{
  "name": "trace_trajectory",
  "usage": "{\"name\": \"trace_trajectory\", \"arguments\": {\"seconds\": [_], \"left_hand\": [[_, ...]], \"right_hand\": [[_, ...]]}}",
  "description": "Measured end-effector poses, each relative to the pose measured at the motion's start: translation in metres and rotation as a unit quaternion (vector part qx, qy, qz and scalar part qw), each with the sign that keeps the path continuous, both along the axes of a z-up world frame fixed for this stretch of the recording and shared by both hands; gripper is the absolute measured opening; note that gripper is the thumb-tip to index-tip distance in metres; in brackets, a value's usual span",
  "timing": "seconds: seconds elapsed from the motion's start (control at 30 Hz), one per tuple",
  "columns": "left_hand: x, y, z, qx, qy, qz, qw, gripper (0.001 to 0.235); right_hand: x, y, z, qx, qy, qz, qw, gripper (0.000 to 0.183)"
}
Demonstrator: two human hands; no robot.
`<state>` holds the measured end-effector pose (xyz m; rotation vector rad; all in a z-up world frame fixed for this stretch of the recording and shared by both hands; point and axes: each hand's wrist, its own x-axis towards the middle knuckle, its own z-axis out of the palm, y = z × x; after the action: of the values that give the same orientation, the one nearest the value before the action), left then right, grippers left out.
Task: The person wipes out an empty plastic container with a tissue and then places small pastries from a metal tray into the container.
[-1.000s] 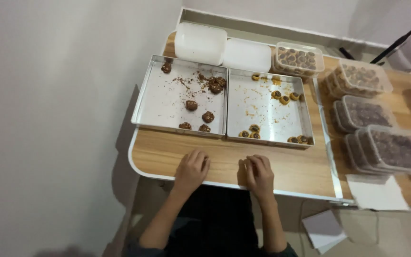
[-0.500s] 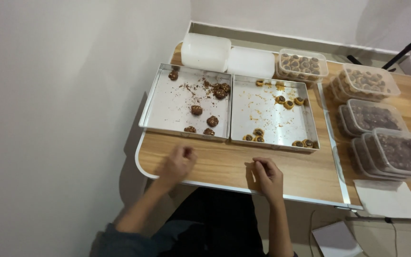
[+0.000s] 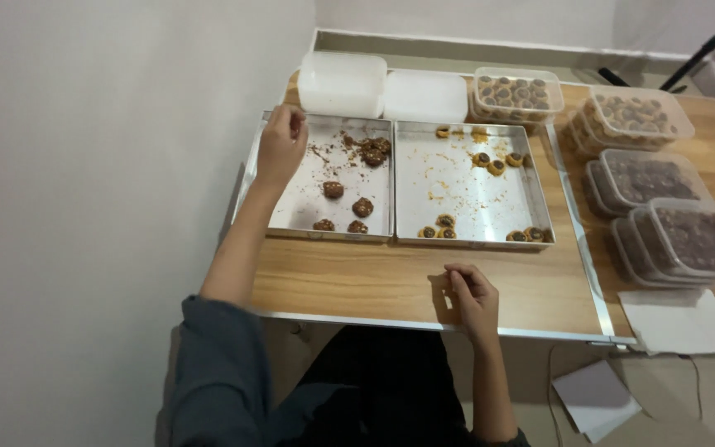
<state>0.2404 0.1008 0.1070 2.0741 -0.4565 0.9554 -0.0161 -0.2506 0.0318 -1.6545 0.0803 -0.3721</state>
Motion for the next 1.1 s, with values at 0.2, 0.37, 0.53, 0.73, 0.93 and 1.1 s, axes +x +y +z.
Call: {"name": "trace_trajectory", "arguments": {"seconds": [0.2, 0.37, 0.53, 0.73, 0.93, 1.1], "left_hand": [[0.077, -0.023, -0.018, 0.165, -0.031, 0.054, 0.984, 0.029], [0.130, -0.040, -0.031, 0.297, 0.081, 0.076, 0.949, 0.058], [0.142, -0.051, -0.037, 0.361, 0.061, 0.111, 0.924, 0.039], [0.154, -0.055, -0.062, 0.363, 0.031, 0.123, 0.923, 0.026], [0.155, -0.063, -0.049, 0.378, 0.061, 0.132, 0.914, 0.033], [0.188, -0.061, -0.057, 0.454, 0.050, 0.171, 0.873, 0.027]], "right_hand": [[0.001, -0.001, 0.006, -0.003, 0.001, -0.006, 1.000, 0.016], [-0.003, 0.001, 0.018, 0.001, 0.053, 0.005, 0.999, 0.019], [-0.003, 0.000, 0.016, 0.018, 0.056, 0.001, 0.998, 0.020], [-0.003, -0.003, 0.011, 0.008, 0.044, 0.001, 0.999, 0.020], [-0.004, 0.000, 0.014, 0.027, 0.055, -0.001, 0.998, 0.021], [-0.003, -0.001, 0.013, 0.010, 0.037, -0.003, 0.999, 0.019]]}}
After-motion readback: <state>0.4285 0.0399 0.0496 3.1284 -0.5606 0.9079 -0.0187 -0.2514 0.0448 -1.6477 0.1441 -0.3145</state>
